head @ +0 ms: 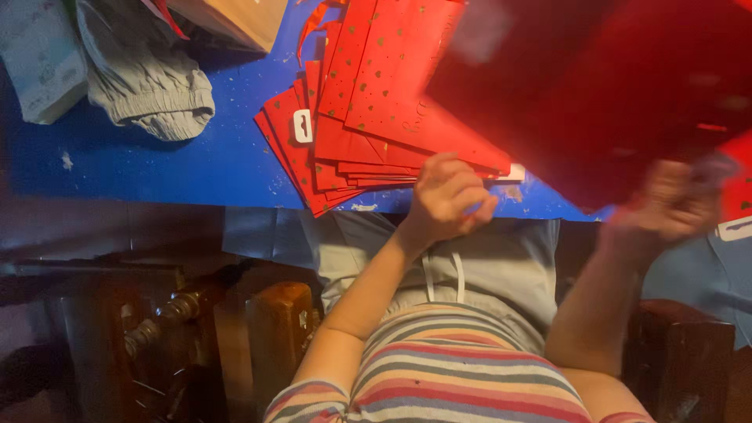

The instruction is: The person ties orange ribbons around the handles of red Valentine's Day gift bags. They repeatedly thread the ribbon through the handle holes and tie knots to secure them.

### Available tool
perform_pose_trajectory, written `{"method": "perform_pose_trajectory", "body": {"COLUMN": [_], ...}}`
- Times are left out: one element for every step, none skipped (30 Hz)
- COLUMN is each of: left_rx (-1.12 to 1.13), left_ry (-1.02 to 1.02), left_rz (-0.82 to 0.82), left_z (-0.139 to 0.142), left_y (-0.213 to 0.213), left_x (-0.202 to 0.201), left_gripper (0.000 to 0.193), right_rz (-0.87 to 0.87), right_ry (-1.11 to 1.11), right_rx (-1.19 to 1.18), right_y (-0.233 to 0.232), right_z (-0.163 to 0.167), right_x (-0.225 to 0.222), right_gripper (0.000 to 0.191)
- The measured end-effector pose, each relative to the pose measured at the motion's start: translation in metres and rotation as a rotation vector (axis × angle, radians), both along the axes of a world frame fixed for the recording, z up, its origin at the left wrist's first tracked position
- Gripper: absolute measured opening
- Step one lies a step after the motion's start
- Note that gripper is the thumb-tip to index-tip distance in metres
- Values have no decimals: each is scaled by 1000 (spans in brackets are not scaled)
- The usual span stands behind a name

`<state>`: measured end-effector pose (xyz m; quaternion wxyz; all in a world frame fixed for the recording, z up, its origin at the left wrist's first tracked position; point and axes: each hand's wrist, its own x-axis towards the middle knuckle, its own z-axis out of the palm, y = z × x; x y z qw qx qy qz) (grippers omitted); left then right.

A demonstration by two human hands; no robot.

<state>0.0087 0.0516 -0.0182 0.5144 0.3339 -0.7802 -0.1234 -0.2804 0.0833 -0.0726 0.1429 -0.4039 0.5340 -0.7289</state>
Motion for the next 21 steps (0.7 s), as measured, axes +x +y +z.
{"method": "perform_pose_trajectory", "body": {"left_rx": [24,50,77,105,133,158,175,195,215,225,236,247,252,257,262,291,320,351,360,369,378], "left_ry": [-14,-26,-39,-39,-42,-44,-62,-80,-98,-128,-157,-186,-244,-302,-362,-421,-481,-541,-559,-575,-591], "left_rz": [5,10,14,24,34,45,77,108,137,142,145,145,169,192,218,227,241,254,259,261,264], "left_z": [0,0,0,0,0,0,0,-1,-2,-4,-6,-8,-10,-12,-14,-16,-18,-19,-20,-21,-21], "left_y": [-4,-8,-12,-15,-18,-22,-26,-30,-33,-36,-40,-42,-45,-46,-47,-47,-47,-45,-43,-38,-33], "left_x": [0,-1,-1,-2,-2,-3,-4,-5,-6,-7,-8,-10,-13,-17,-20,-22,-23,-22,-20,-18,-15], "left_gripper": [17,16,16,16,16,15,14,13,13,14,16,17,27,38,48,53,57,62,65,67,70], "right_rz": [-160,-285,-364,-348,-326,-304,-241,-181,-129,-76,-95,-118,-104,-88,-48,-3,75,223,371,401,434], "right_ry": [30,26,8,-52,-121,-201,-251,-300,-303,-308,-223,-142,-16,108,180,264,298,401,497,535,574], "right_rx": [71,140,184,204,221,244,206,165,110,56,22,-16,46,108,248,384,590,483,378,405,429], "right_y": [11,21,30,37,41,43,46,50,50,49,42,36,28,20,15,10,5,-10,-24,-32,-39], "right_z": [0,-3,-7,-10,-12,-14,-16,-18,-20,-16,-13,-7,2,11,21,31,42,48,52,55,56], "right_x": [-23,-41,-59,-76,-91,-103,-112,-117,-116,-110,-98,-81,-60,-35,-10,17,37,56,73,84,95], "right_gripper": [6,8,12,16,20,24,29,33,32,30,25,24,20,18,17,18,20,18,18,28,40]}}
